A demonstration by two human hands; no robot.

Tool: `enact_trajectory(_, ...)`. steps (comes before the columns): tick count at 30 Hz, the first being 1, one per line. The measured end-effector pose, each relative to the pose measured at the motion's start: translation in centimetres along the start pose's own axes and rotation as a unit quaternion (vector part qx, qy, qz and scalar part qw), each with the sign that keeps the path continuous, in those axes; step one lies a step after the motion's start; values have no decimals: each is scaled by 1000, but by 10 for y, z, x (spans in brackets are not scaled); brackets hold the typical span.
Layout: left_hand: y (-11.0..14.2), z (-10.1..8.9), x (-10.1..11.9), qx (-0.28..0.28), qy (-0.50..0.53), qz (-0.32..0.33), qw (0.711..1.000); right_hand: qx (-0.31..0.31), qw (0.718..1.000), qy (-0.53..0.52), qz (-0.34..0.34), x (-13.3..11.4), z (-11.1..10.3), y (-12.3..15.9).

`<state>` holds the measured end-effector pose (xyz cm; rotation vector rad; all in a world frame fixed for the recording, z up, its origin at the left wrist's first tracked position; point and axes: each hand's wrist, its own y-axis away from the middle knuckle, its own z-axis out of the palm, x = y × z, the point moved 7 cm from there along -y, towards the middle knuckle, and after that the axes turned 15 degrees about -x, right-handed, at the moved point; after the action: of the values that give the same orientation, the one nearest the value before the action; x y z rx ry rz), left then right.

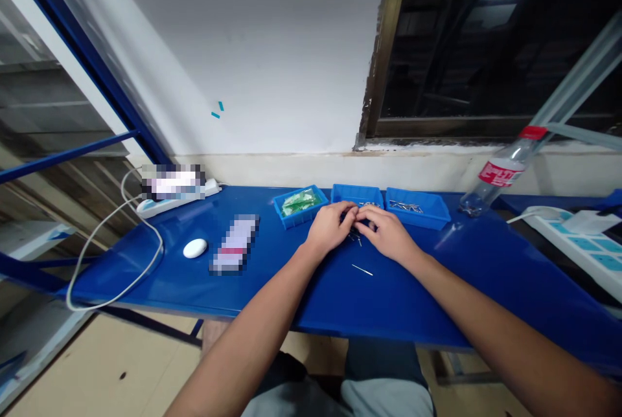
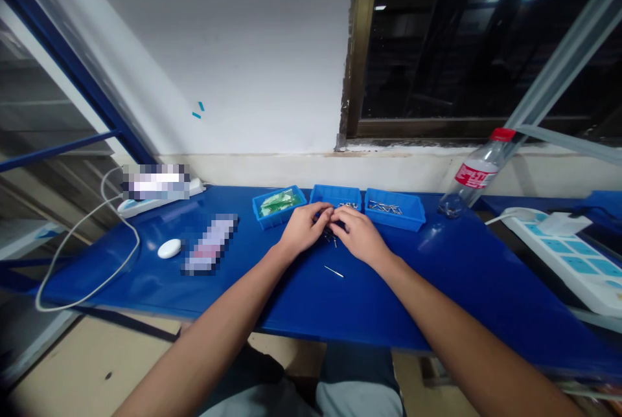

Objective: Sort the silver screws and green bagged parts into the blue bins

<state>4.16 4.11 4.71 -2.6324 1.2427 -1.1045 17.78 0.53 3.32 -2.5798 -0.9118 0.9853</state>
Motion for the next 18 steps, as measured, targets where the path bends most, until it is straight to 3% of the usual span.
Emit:
enact_trajectory(8,-1,7,-12,-12,122,-45,991,100,991,-64,69,13,-16,6)
enact_trajectory(18,-8,23,-32,-7,334,-40,942,104,993,-19,51,8,-21,7)
